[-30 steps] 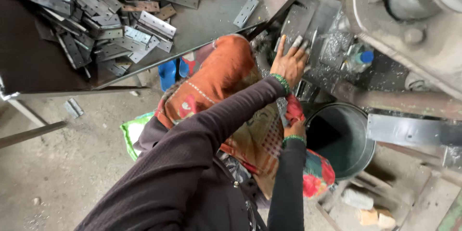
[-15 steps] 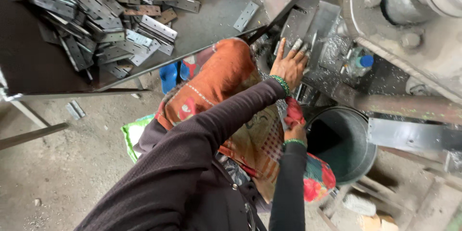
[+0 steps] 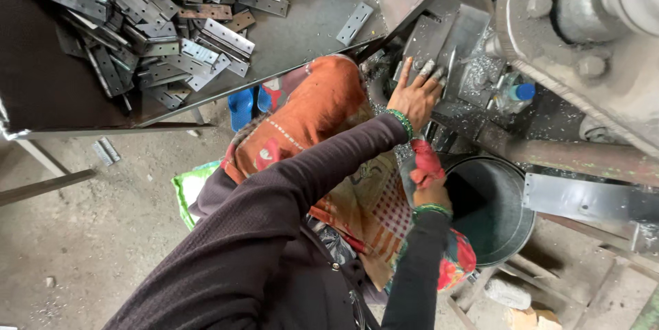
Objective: The person sits on the floor at a bench grinding machine and processes small flat metal pieces, picking pieces from a large bin, holding each against the machine to grind its edge, and moving finished pieces aside while metal shavings collect around the work area.
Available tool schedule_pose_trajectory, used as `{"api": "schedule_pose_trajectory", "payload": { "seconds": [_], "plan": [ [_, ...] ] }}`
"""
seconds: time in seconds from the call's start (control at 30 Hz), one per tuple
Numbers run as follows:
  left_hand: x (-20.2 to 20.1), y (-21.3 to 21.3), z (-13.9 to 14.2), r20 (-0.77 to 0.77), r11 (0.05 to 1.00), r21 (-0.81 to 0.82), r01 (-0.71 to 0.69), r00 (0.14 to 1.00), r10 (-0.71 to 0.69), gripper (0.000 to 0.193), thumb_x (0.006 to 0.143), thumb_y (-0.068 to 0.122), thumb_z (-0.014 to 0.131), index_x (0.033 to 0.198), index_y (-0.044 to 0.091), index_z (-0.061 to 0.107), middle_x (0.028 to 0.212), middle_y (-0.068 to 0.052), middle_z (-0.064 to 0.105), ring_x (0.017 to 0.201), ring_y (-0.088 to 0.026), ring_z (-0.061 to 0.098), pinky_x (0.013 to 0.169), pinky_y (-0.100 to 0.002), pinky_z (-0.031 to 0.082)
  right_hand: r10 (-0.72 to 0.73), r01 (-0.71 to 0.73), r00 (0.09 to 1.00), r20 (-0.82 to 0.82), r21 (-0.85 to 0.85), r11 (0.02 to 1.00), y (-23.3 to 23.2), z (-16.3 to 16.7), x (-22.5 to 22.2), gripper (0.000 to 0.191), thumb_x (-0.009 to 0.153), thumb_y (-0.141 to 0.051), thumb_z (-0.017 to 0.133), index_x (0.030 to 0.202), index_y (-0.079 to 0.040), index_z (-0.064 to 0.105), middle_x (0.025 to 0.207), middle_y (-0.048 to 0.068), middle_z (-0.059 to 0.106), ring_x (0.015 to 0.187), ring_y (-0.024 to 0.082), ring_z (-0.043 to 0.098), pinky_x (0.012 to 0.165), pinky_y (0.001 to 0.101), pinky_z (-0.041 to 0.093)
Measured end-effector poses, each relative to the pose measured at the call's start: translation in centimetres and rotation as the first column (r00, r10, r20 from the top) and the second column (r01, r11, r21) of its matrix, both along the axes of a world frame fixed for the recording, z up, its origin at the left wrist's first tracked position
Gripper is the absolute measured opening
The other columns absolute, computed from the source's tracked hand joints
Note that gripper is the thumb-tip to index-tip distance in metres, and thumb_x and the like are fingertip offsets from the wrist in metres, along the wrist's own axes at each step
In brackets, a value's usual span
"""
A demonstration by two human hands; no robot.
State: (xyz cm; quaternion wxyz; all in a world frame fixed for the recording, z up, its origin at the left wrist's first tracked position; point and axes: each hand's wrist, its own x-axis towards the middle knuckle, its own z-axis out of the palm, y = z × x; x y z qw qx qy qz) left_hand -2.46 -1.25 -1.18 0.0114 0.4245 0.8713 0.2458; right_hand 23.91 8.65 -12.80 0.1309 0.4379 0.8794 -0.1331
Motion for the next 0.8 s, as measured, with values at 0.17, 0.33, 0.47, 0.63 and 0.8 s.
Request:
{"api": "schedule_pose_trajectory", "payload": {
  "seconds": [0.17,0.33,0.47,0.63,0.8],
  "plan": [
    [0.2,0.2,-0.2,-0.014,0.998,0.064,0.005,1.000,-0.004,0.045,0.092,0.020,0.053,0.134,0.010,0.064,0.153,-0.010,0.048,0.150,-0.028,0.032,0.123,-0.068,0.000,-0.033,0.030,0.989,-0.144,-0.025,0.999,-1.0,-0.8,-0.1,0.072,0.078,-0.018,0.064,0.143,-0.001,0.038,0.104,0.033,0.069,0.098,0.053,0.065,0.086,0.0618,0.051],
    [-0.1,0.4,0.1,-0.148,0.990,0.134,-0.043,0.987,0.063,0.045,0.092,0.025,0.056,0.130,0.002,0.066,0.135,-0.010,0.060,0.138,-0.028,0.046,0.126,-0.065,0.005,-0.004,0.003,1.000,-0.019,-0.041,0.999,0.1,0.4,-0.1,0.080,0.082,-0.024,0.066,0.147,0.005,0.029,0.099,0.036,0.069,0.094,0.053,0.067,0.085,0.0601,0.052],
    [-0.3,0.8,0.9,-0.164,0.994,0.109,-0.022,0.986,0.040,0.032,0.089,0.018,0.057,0.115,0.004,0.069,0.114,-0.007,0.065,0.129,-0.026,0.054,0.127,-0.064,0.007,-0.007,0.003,0.976,0.219,0.016,1.000,1.5,2.0,0.1,0.066,0.090,-0.036,0.065,0.141,-0.005,0.038,0.110,0.030,0.071,0.104,0.050,0.068,0.091,0.0595,0.053],
    [0.5,0.5,1.3,-0.070,0.995,0.100,-0.021,0.997,0.028,0.031,0.089,0.019,0.058,0.114,0.005,0.069,0.115,-0.007,0.064,0.131,-0.026,0.052,0.127,-0.065,0.006,-0.044,0.045,0.982,0.181,-0.004,0.999,0.9,1.9,-0.1,0.064,0.090,-0.032,0.064,0.142,-0.007,0.038,0.115,0.028,0.071,0.108,0.049,0.067,0.093,0.0600,0.052],
    [0.7,0.4,1.0,-0.139,0.980,0.180,-0.084,0.984,0.110,0.043,0.086,0.019,0.057,0.125,0.005,0.067,0.139,-0.010,0.061,0.138,-0.026,0.047,0.126,-0.065,0.004,-0.078,0.074,0.993,-0.087,-0.051,0.996,-1.0,0.2,-0.6,0.085,0.083,-0.023,0.065,0.156,-0.005,0.025,0.112,0.031,0.069,0.103,0.051,0.066,0.089,0.0593,0.051]
  ]
}}
